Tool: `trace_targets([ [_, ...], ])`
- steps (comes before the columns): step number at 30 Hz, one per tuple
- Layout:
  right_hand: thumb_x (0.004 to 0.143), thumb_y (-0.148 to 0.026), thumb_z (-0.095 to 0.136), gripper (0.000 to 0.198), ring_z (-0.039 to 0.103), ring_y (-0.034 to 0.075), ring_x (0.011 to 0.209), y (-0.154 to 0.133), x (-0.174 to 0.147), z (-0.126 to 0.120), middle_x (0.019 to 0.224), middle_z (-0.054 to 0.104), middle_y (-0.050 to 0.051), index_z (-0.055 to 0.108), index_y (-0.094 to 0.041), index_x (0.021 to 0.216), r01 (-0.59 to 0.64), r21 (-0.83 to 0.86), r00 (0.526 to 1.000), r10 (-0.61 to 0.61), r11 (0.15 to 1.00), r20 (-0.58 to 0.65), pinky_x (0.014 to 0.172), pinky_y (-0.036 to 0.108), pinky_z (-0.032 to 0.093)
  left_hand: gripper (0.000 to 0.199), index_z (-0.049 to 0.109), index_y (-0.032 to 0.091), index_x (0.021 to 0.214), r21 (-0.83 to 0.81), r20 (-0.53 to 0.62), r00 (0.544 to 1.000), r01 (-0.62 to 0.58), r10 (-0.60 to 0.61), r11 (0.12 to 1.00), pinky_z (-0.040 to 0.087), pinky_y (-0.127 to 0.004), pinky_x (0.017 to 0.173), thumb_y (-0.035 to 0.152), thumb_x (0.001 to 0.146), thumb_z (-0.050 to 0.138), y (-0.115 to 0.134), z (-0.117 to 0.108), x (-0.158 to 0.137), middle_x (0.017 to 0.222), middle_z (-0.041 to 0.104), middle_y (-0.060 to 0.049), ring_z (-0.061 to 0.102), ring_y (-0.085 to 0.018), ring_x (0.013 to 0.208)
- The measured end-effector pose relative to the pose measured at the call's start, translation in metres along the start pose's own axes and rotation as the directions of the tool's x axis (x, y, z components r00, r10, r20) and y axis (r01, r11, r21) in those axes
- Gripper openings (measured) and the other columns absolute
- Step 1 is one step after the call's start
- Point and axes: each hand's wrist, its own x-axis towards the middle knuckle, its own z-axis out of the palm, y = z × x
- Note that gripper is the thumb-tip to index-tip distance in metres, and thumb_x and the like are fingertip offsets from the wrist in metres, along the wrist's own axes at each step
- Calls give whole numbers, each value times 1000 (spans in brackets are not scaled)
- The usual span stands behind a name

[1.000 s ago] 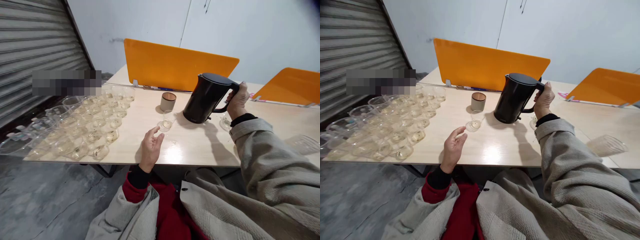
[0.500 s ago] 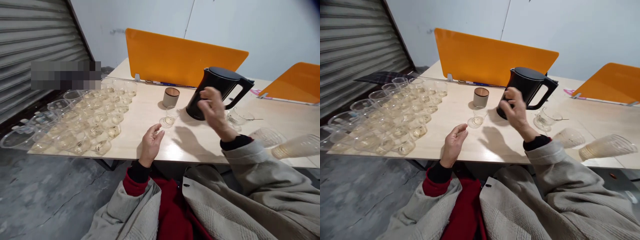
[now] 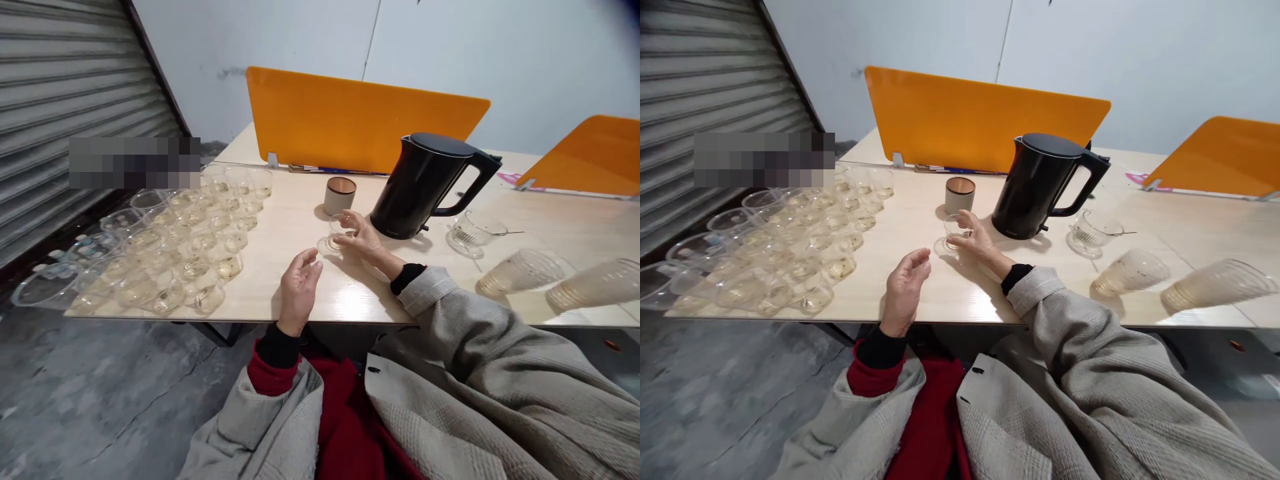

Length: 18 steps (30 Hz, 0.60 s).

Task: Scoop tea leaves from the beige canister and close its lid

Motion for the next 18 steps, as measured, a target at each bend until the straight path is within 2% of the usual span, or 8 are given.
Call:
trace_targets([
  [3,66,-68,93,104,54,36,144,-2,-10,3,150,62,13,52,-34,155,11,18,1000,-12,1000,11,114,57,51,41,70,19,129,-11,-12,1000,-14,14,1000,57,-42,111,41,95,71,-1,0,0,139,74,-14,69,-26,130],
  [7,70,-59,95,98,57,36,143,-10,-30,3,150,63,15,54,-32,154,21,38,992,-26,999,123,116,57,49,43,68,19,133,20,-37,999,-32,33,999,56,-44,113,43,97,70,-1,0,1,145,70,-15,66,-28,137],
  [11,70,-57,96,101,56,36,145,-15,-44,2,152,62,15,52,-34,157,-18,38,975,9,999,221,117,58,49,45,67,20,136,39,-9,1000,-23,24,999,55,-46,116,41,96,72,2,0,0,150,68,-14,64,-28,139],
  [15,69,-56,97,112,51,37,152,-18,-49,-3,158,58,16,44,-35,165,-12,40,967,1,999,254,120,60,46,46,67,19,137,50,9,999,-33,33,998,54,-45,117,41,97,72,3,-1,-1,149,68,-15,63,-29,141],
  [18,69,-60,97,117,41,38,160,-24,-49,-15,168,49,12,39,-41,169,-2,23,956,-5,1000,293,128,64,37,45,67,20,137,56,9,999,-37,36,998,54,-45,117,42,98,70,1,-1,-1,149,68,-15,62,-29,142],
])
